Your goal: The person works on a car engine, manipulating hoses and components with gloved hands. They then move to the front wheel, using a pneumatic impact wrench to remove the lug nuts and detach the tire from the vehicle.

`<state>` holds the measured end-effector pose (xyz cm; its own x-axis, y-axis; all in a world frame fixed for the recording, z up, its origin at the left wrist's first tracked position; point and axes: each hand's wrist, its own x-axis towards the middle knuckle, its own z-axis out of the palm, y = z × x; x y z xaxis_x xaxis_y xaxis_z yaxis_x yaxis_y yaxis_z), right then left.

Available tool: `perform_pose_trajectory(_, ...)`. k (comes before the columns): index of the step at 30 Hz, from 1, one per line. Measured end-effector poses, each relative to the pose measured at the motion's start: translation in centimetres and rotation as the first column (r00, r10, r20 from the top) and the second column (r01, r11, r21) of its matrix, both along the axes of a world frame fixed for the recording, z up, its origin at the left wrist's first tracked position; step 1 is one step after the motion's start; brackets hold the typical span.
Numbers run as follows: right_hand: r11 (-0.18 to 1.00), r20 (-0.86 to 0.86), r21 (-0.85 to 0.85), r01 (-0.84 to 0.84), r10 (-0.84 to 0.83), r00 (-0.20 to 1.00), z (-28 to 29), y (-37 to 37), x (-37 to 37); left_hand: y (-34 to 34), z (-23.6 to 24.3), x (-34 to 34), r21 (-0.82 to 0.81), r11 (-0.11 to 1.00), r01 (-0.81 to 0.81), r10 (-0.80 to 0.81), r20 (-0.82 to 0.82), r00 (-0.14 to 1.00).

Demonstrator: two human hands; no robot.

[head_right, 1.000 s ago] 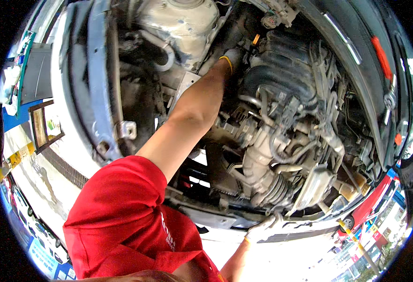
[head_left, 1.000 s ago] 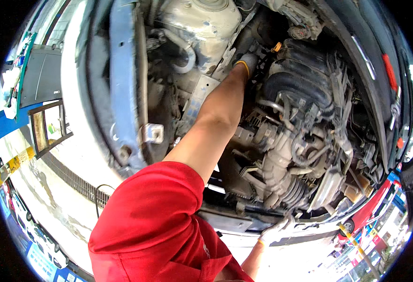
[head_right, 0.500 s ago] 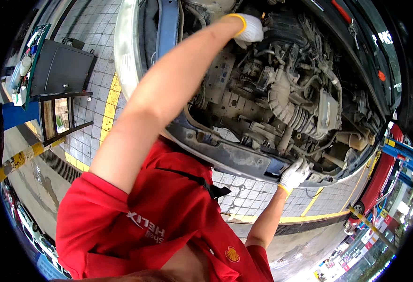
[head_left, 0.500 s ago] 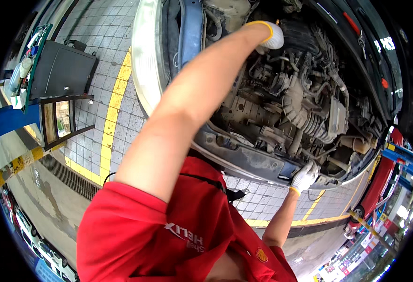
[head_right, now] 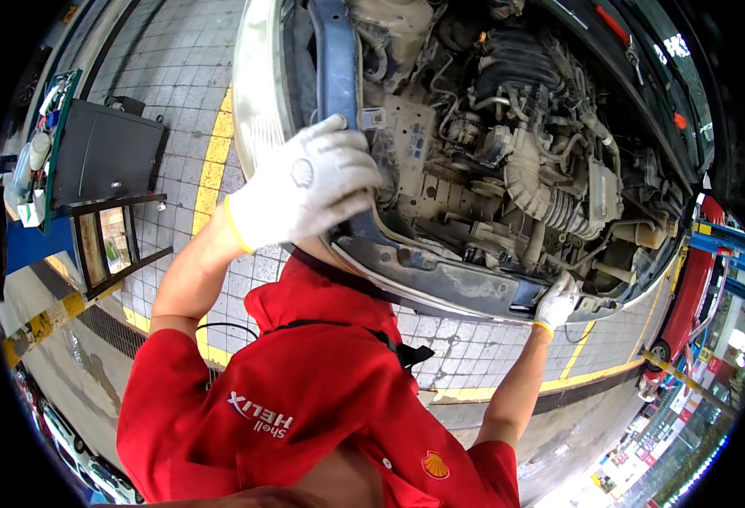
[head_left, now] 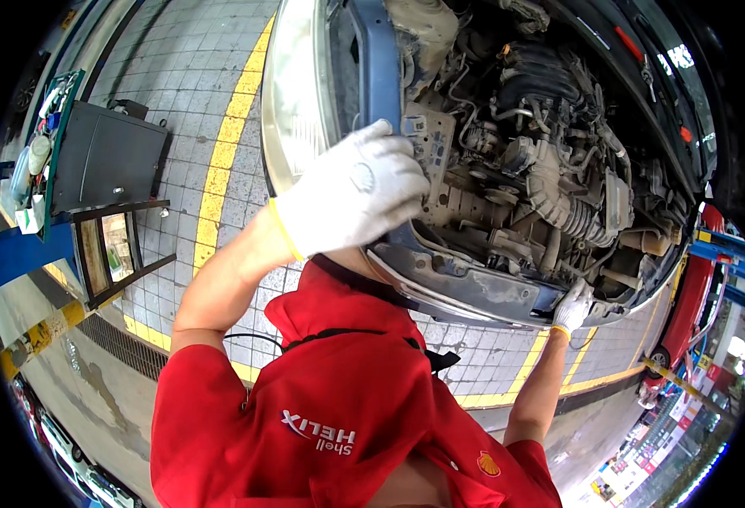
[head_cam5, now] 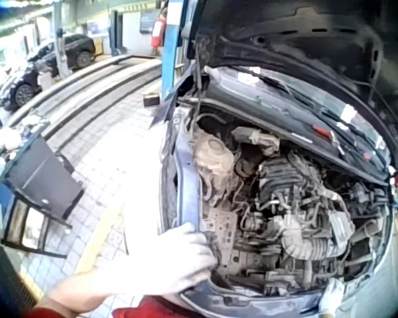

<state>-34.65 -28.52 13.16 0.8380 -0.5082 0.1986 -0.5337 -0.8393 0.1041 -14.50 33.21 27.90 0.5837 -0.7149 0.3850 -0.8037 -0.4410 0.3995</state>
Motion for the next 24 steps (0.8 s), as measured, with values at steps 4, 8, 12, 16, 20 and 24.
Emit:
perform_pose_trajectory(4,0.99,0.012,0.074,0.122,-0.123,0.992,0.0,-0.7,-0.3,-0.7,2.3,-1.7,-0.024,0.984,0.174,-0.174,0.005,0.985)
perform_pose_trajectory(8,0.978,0.015,0.119,0.172,-0.175,0.985,0.5,-0.5,0.2,-1.6,7.3,-4.9,0.15,0.904,0.399,-0.398,-0.037,0.916)
perform_pose_trajectory(12,0.975,0.02,0.121,0.188,-0.191,0.981,1.2,1.1,1.7,-1.3,8.6,-6.3,0.125,0.86,0.495,-0.495,-0.031,0.868)
perform_pose_trajectory(16,0.978,0.007,0.1,0.184,-0.185,0.983,0.8,1.7,2.0,-1.2,8.5,-6.6,0.108,0.831,0.545,-0.544,-0.044,0.838)
perform_pose_trajectory(20,0.976,-0.003,0.066,0.206,-0.206,0.979,-0.5,-1.8,-1.6,-1.2,8.6,-6.7,0.062,0.787,0.613,-0.61,-0.063,0.79)
perform_pose_trajectory(24,0.996,-0.135,-0.071,0.059,-0.068,0.988,-1.5,-2.3,-0.5,-2.0,7.2,-6.0,-0.023,0.812,0.583,-0.582,-0.097,0.807)
